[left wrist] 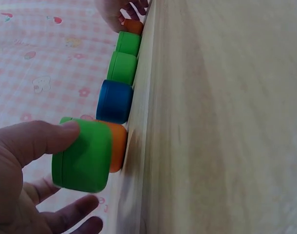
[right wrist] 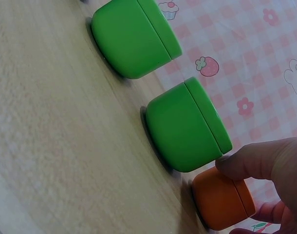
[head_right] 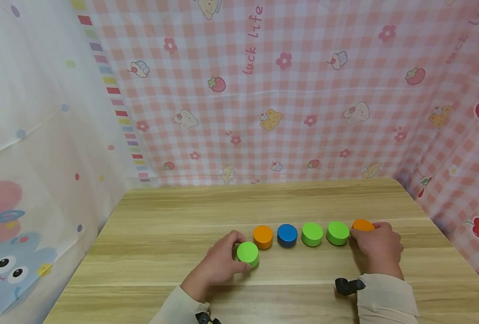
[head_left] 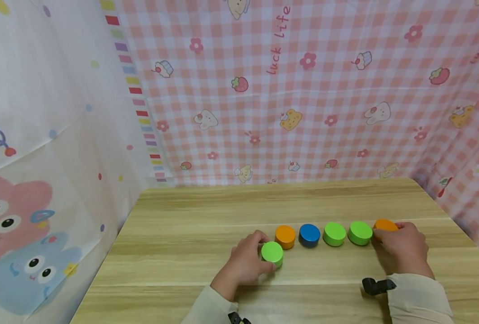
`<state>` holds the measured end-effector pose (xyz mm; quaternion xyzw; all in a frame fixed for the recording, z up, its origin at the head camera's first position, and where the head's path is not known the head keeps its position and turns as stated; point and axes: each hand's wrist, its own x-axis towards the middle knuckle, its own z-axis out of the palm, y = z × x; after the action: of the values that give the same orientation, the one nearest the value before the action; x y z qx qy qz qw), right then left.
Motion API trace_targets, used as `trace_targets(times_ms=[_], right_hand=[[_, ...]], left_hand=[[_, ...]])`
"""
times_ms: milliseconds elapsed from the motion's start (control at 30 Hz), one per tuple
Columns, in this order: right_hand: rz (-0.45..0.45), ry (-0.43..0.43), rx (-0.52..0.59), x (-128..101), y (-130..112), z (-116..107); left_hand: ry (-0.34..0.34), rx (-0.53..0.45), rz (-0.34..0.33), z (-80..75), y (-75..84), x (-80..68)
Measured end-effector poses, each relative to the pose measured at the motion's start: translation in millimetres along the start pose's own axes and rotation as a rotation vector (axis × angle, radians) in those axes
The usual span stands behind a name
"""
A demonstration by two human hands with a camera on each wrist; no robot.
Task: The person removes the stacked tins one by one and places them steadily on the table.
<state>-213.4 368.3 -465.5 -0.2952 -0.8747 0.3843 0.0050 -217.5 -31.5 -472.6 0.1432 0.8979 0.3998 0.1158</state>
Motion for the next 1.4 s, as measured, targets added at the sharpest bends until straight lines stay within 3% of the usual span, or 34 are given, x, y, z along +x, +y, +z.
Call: trace_targets(times_ms=[167, 400, 1033, 1400], right_hand=[[0.007, 0.002, 0.010, -1.3, -1.2, 0.3], [0.001, 0.013, 0.003, -0.2, 0.6, 1.2], [0.003, 0.008, 0.002, 0.1, 0.7, 1.4], [0.005, 0.002, 0.009, 1.6, 1.7, 0.9]], left_hand=[[0.097, 0.002, -0.012, 1.6, -1.1, 1.6], [0.169, 0.000, -0.021, 0.8, -0.2, 1.6], [0.304, 0.000, -0.094, 0.6, -5.9, 5.3], [0.334, -0.005, -0.126, 0.9, -8.8, 6.5]])
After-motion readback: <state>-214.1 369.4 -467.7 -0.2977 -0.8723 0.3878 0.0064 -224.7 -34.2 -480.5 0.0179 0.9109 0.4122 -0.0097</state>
